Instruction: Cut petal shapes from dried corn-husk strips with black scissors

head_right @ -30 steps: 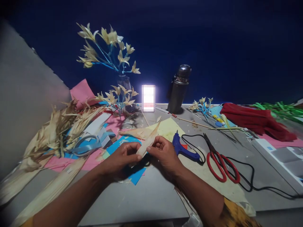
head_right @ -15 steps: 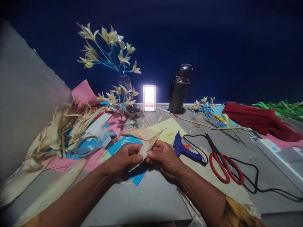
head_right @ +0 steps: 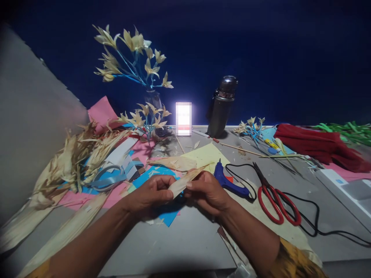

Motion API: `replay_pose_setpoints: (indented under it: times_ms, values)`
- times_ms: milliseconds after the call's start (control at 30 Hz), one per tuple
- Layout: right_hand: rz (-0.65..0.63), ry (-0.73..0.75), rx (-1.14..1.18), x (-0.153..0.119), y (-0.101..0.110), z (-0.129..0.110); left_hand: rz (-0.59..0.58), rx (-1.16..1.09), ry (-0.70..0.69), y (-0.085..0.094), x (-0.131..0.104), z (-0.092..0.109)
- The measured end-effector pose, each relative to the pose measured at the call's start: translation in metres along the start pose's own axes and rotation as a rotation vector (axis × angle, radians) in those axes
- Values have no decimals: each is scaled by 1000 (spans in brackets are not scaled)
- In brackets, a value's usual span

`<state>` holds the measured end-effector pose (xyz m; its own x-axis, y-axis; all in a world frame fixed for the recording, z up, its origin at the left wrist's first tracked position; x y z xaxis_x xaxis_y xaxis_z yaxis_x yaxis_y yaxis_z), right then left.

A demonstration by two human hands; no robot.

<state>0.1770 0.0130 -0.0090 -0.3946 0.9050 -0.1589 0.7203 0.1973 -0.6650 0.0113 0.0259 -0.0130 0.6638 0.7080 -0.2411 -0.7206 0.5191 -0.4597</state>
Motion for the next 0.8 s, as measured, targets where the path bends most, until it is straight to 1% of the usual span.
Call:
replay_pose_setpoints:
  times_ms: [100,200,300,433,567,633,700,800]
  values:
    - [21,2,19,-1,-2,0,33,26,-2,-2,-1,2]
    - [52,23,-21,-1,-6,4,68,91,-18,-4,-1,4]
    - [57,3,-73,-2,-7,6,47,143,-28,-3,-1,5]
    - [66,-52,-7,-3,0,2,4,81,3,2,-2,5]
    - [30,-58,37,-3,0,5,24,86,-11,0,-1,7]
    - [62,-61,-11,-1,-1,11,61,132,-36,-3,1,7]
    - [123,-58,-83,1,0,16,106,155,-47,-6,3,5]
    - [207,13,-111,3,3,14,152,59,-34,-6,5,0]
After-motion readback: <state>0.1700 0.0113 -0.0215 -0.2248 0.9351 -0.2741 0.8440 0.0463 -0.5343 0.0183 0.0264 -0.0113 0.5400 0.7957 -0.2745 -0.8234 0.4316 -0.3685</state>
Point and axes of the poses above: each hand's wrist, its own x-axis towards the middle knuckle, its own y-axis out of the back of the hand, z = x × y, the point moved 3 cm from there along x, towards the middle knuckle, and after that the axes turned 1 degree about z, right-handed, at the moved point
